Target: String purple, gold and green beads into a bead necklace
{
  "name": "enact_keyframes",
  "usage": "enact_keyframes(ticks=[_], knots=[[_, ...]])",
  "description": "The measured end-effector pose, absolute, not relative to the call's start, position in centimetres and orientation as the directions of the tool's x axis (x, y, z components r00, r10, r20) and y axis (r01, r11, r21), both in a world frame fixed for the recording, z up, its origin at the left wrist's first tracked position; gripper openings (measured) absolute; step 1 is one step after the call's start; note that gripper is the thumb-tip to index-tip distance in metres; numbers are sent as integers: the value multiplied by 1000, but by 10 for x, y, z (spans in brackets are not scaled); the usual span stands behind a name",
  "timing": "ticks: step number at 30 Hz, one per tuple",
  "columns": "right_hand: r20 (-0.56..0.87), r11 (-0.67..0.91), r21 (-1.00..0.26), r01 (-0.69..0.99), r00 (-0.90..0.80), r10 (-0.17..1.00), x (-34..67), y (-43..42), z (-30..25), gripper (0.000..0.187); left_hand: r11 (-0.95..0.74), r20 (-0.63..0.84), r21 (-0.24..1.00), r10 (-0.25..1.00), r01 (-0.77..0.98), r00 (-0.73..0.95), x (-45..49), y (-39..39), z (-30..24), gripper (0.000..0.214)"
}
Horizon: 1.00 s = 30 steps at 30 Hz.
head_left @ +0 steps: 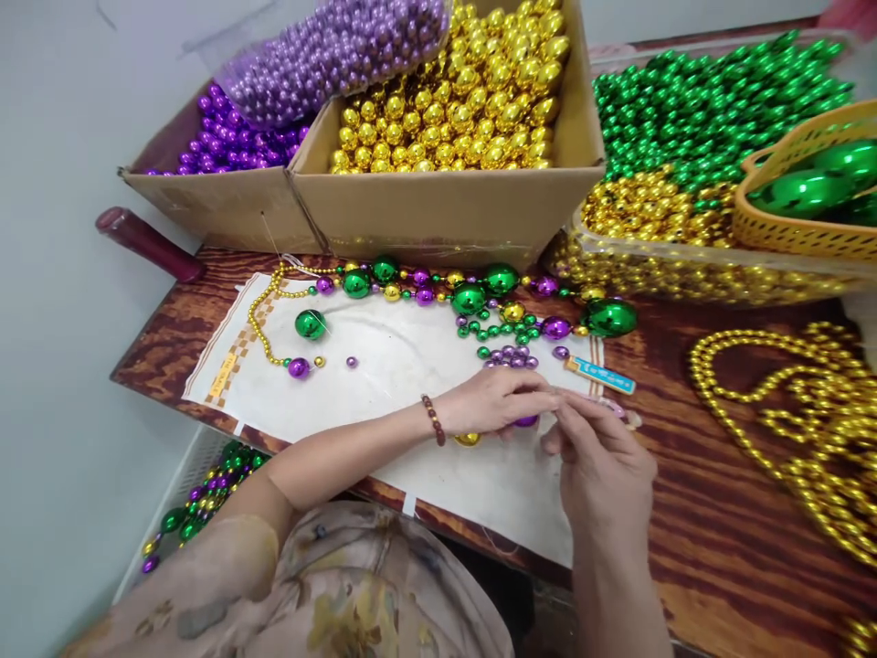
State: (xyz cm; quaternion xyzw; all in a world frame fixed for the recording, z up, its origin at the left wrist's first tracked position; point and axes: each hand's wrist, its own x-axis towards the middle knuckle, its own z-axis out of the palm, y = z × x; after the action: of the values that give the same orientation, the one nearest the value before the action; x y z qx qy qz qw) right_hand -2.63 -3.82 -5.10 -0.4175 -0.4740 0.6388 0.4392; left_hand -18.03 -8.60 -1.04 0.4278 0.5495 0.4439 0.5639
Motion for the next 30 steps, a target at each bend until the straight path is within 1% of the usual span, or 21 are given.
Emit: enact_keyframes(ticks=[2, 4, 7, 9, 10, 12, 14, 15, 16, 17, 18, 20, 21, 22, 24, 26, 28, 30], knots=[[-126, -192, -946, -259, -251, 960, -32, -36, -51, 25, 263, -263, 965, 965, -3, 21, -177, -85, -11, 26], [-151, -224, -925, -307, -242, 958, -37, -40, -51, 25, 273, -272, 962, 961, -23, 48, -174, -85, -13, 28], [-174, -257, -913, -317, -269, 947, -42, -45, -50, 22, 281, -275, 957, 957, -70, 91, -174, -83, -18, 29], [-164, -245, -916, -317, -262, 951, -41, -41, -48, 19, 290, -279, 954, 952, -76, 124, -176, -80, -19, 27], [-161, -228, -918, -325, -222, 962, -38, -35, -47, 19, 300, -288, 952, 947, -65, 145, -179, -78, -19, 26], [-170, -181, -917, -356, -61, 983, -25, -19, -44, 22, 340, -329, 940, 922, -22, 205, -185, -73, -18, 25], [-194, -133, -908, -398, 116, 974, -9, -2, -41, 27, 400, -385, 916, 879, 4, 279, -191, -69, -16, 25], [-208, -126, -899, -419, 157, 966, -1, 3, -40, 28, 430, -408, 903, 858, 0, 312, -193, -67, -15, 24], [-223, -139, -888, -438, 146, 964, 4, 5, -39, 29, 455, -424, 890, 842, -15, 334, -194, -65, -14, 24], [-240, -177, -876, -449, 86, 967, 7, 3, -39, 30, 473, -433, 880, 831, -35, 348, -195, -64, -14, 24], [-258, -236, -865, -443, -11, 966, 7, -2, -40, 32, 484, -437, 874, 828, -53, 352, -195, -62, -14, 24], [-289, -355, -855, -378, -222, 931, 0, -20, -43, 35, 486, -434, 872, 827, -65, 358, -193, -60, -14, 25], [-296, -388, -856, -341, -290, 910, -5, -30, -46, 34, 485, -433, 873, 825, -61, 364, -192, -60, -14, 25], [-297, -398, -862, -315, -324, 898, -11, -38, -48, 34, 489, -438, 871, 820, -52, 368, -191, -60, -15, 25], [-275, -364, -879, -307, -297, 914, -20, -48, -52, 38, 509, -464, 860, 807, -31, 366, -191, -61, -14, 24], [-230, -289, -901, -324, -210, 950, -21, -46, -51, 41, 516, -480, 856, 798, -4, 364, -192, -63, -12, 23], [-169, -206, -915, -348, -132, 977, -15, -37, -45, 41, 488, -465, 872, 797, 42, 386, -195, -64, -8, 23], [-133, -170, -918, -359, -127, 983, 0, -26, -34, 41, 429, -429, 898, 803, 97, 413, -198, -64, -2, 22]])
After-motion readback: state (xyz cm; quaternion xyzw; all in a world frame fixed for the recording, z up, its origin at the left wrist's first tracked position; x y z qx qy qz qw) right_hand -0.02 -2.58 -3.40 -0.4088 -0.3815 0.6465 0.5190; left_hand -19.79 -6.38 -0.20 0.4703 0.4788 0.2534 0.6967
